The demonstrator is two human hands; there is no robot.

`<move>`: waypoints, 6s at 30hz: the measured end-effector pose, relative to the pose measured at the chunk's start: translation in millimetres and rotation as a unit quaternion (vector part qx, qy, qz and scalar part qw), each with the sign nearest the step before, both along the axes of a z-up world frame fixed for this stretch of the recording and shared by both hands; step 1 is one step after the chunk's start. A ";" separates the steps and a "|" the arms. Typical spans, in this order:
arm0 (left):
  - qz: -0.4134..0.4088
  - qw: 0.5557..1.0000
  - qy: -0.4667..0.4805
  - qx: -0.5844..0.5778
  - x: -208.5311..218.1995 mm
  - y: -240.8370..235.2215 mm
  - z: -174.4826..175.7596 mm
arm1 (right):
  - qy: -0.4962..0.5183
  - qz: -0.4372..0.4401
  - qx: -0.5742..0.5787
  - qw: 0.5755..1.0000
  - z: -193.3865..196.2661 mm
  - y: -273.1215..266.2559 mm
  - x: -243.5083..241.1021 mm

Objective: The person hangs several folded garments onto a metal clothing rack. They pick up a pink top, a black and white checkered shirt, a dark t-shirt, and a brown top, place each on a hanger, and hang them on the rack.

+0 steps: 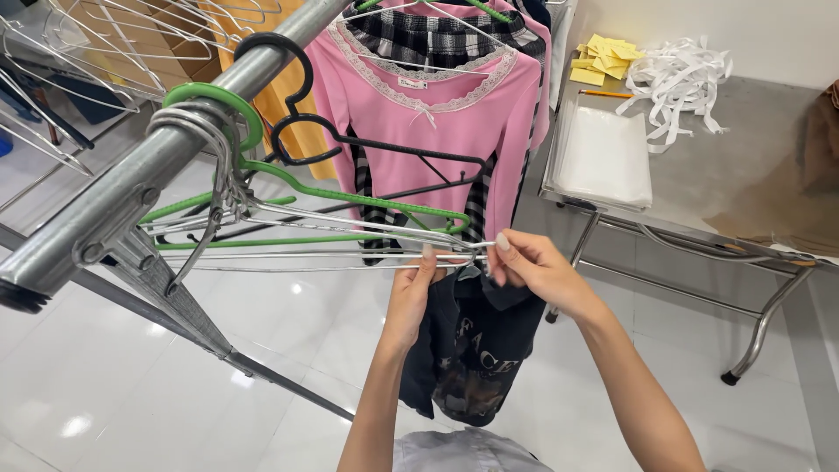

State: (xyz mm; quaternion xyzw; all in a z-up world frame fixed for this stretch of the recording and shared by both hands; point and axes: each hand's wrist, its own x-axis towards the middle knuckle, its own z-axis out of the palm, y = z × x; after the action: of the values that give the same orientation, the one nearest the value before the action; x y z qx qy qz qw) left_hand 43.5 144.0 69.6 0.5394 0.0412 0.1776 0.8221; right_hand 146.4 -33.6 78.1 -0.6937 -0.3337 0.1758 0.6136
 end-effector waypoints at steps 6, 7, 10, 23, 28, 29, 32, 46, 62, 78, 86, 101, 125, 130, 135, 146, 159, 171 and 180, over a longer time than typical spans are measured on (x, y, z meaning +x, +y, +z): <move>-0.021 1.000 -0.019 0.008 8.8 3.9 -31.3 | 0.025 -0.045 0.127 0.991 10.6 15.9 -13.3; -0.020 1.000 -0.019 0.009 5.8 2.4 -28.0 | 0.026 -0.044 0.127 0.991 4.7 14.7 -8.1; -0.006 1.000 -0.022 0.009 -1.0 -0.1 -18.6 | 0.002 -0.074 0.180 0.981 -7.7 12.2 2.8; 0.011 0.995 -0.023 0.101 4.4 -4.4 -48.3 | 0.082 -0.053 0.332 0.938 -34.6 -28.1 30.0; -0.050 0.994 -0.033 0.093 20.0 -24.7 -68.4 | 0.114 -0.096 0.348 0.926 -74.1 -89.3 36.4; -0.058 0.994 -0.034 0.085 22.4 -32.7 -64.1 | 0.128 -0.108 0.353 0.920 -78.0 -99.9 32.4; -0.077 0.992 -0.037 0.089 31.2 -59.1 -60.9 | 0.149 -0.127 0.362 0.911 -92.9 -128.6 20.2; -0.148 0.946 -0.059 0.283 100.2 -223.9 -77.4 | 0.235 -0.281 0.118 0.923 -164.4 -274.0 -23.3; -0.385 0.834 -0.037 0.393 109.2 -343.1 -51.0 | 0.202 -0.136 -0.089 0.966 -123.3 -402.9 -27.0; -0.289 0.793 0.150 0.514 117.7 -350.9 -117.3 | 0.316 -0.285 0.354 0.833 -161.8 -510.4 -5.6; -0.265 0.817 0.203 0.470 104.4 -294.5 -146.5 | 0.284 -0.311 0.438 0.794 -177.1 -548.7 16.3; -0.164 0.881 0.174 0.408 101.1 -306.0 -153.2 | 0.214 -0.249 0.368 0.870 -156.1 -505.8 15.2; -0.143 0.930 0.100 0.322 83.6 -319.8 -174.9 | 0.105 -0.182 -0.295 0.932 -140.7 -477.1 3.6; -0.123 0.942 0.084 0.300 40.9 -321.6 -64.1 | 0.012 -0.203 -0.251 0.946 -130.7 -474.4 9.5; -0.175 0.922 0.072 0.337 26.4 -299.8 -39.5 | -0.086 -0.218 -0.243 0.941 -144.4 -518.0 46.8; -0.188 0.744 0.106 0.632 53.5 -243.0 -73.9 | 0.030 -0.110 -0.313 0.943 -85.1 -489.3 26.4; -0.128 0.659 -0.048 0.740 71.0 -226.2 -72.1 | 0.026 -0.083 -0.416 0.905 -72.7 -479.3 28.2; -0.121 0.701 -0.137 0.689 75.6 -317.9 -96.8 | -0.093 -0.087 -0.287 0.949 -55.5 -430.2 35.3; -0.044 0.782 -0.072 0.618 79.1 -306.4 -134.6 | -0.044 -0.113 -0.197 0.973 -75.2 -460.4 23.5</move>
State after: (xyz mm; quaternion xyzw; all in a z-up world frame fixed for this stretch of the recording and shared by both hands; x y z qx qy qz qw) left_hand 122.6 -162.4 -65.0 0.9187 -0.1609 0.1666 0.3200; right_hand 169.9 -494.0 2.8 -0.8415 -0.2384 0.1368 0.4651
